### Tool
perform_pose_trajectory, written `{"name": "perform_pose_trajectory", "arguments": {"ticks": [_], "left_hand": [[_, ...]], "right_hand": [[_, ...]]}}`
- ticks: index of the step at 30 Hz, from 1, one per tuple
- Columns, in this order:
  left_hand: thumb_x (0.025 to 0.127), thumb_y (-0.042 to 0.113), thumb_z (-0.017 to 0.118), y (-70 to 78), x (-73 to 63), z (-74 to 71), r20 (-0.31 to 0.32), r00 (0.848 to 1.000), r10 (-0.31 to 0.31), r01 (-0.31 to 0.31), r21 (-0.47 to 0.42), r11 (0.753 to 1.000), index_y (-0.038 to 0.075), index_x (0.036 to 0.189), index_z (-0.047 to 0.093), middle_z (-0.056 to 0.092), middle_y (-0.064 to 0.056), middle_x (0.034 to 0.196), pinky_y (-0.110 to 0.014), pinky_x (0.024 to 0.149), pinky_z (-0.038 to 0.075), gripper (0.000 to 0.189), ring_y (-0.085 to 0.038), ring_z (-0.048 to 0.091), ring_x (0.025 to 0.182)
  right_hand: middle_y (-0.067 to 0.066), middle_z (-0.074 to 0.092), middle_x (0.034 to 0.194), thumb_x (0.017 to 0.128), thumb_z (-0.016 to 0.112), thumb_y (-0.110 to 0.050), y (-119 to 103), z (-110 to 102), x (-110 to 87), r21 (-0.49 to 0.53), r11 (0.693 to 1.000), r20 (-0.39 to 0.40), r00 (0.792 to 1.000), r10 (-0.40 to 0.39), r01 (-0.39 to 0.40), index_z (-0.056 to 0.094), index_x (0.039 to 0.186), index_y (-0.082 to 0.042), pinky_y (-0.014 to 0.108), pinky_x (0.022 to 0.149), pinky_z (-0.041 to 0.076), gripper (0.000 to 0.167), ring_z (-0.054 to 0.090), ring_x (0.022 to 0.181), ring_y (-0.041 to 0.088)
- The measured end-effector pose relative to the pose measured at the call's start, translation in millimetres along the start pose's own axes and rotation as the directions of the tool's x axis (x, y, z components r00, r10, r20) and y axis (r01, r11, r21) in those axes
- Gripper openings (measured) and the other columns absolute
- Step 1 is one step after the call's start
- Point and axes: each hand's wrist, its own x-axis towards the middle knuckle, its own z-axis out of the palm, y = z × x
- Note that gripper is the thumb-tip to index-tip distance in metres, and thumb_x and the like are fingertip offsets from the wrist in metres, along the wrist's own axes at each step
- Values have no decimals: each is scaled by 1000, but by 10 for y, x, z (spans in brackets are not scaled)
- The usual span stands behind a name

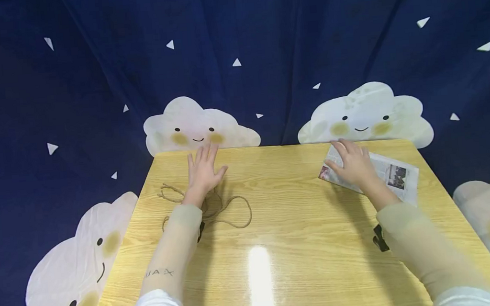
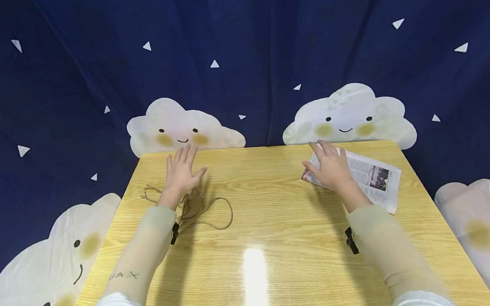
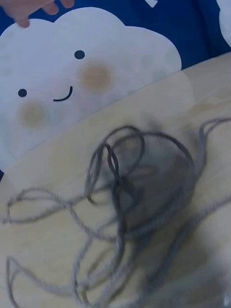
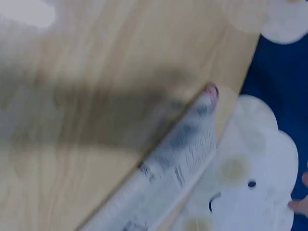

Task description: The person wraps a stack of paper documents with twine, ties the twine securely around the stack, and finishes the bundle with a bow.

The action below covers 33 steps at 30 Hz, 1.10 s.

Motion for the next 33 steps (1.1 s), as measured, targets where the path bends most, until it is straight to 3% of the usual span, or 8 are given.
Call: {"name": "perform_pose_trajectory", "arguments": {"ticks": [4,6,11,13,15,24,29,33], "left_hand": [[90,33,49,-38,-165,71,-80,995,54,-58,-48,997,8,137,37,39,-13,137,-48,106,22,55,-29,33,126],[89,24,51,-63,-265,122,-148,985,88,-99,-70,993,3,126,48,50,-13,125,-44,100,32,43,-29,43,116],[83,10,58,-134,-521,330,-330,927,177,-226,-118,967,0,103,60,61,-13,102,-41,88,44,22,-28,54,98],[81,7,61,-161,-625,431,-375,903,208,-276,-136,952,0,98,61,62,-12,98,-40,88,45,18,-28,56,95],[78,4,63,-188,-729,531,-390,892,229,-308,-152,939,-1,96,62,62,-12,97,-40,88,46,18,-28,56,94],[74,2,69,-195,-1105,840,-289,933,216,-280,-202,938,0,88,65,63,-12,93,-43,86,46,15,-30,59,92],[76,5,70,-138,-1175,933,-172,958,229,-268,-262,927,0,93,66,63,-11,94,-42,82,48,18,-27,59,88],[78,9,70,-97,-1184,968,-91,967,239,-255,-263,931,4,97,66,63,-9,99,-42,88,45,20,-26,58,93]], "right_hand": [[23,48,123,86,59,-14,-180,256,-49,138,975,-62,984,-167,174,45,127,1,54,92,37,46,49,107,40],[21,50,118,83,59,-5,-291,385,-79,224,952,-53,978,-202,209,47,122,3,50,90,41,42,51,102,37],[17,53,116,83,59,0,-573,711,-168,360,910,-1,975,-220,206,50,119,2,47,95,40,37,49,111,35],[16,54,115,83,60,1,-676,847,-201,385,897,3,972,-237,217,51,117,2,46,95,41,35,50,111,33],[15,54,114,84,60,1,-776,967,-236,394,889,9,966,-257,233,52,115,2,44,94,43,32,51,110,32],[9,56,110,86,58,-1,-1199,1351,-340,410,856,69,925,-374,315,55,112,-2,35,92,45,26,54,105,24],[12,52,123,89,56,-5,-1435,1467,-371,396,837,138,877,-460,377,53,122,-2,36,100,39,33,48,117,27],[14,48,131,91,53,-6,-1587,1512,-379,379,813,164,832,-530,442,50,128,-2,38,103,35,37,44,123,28]]}}
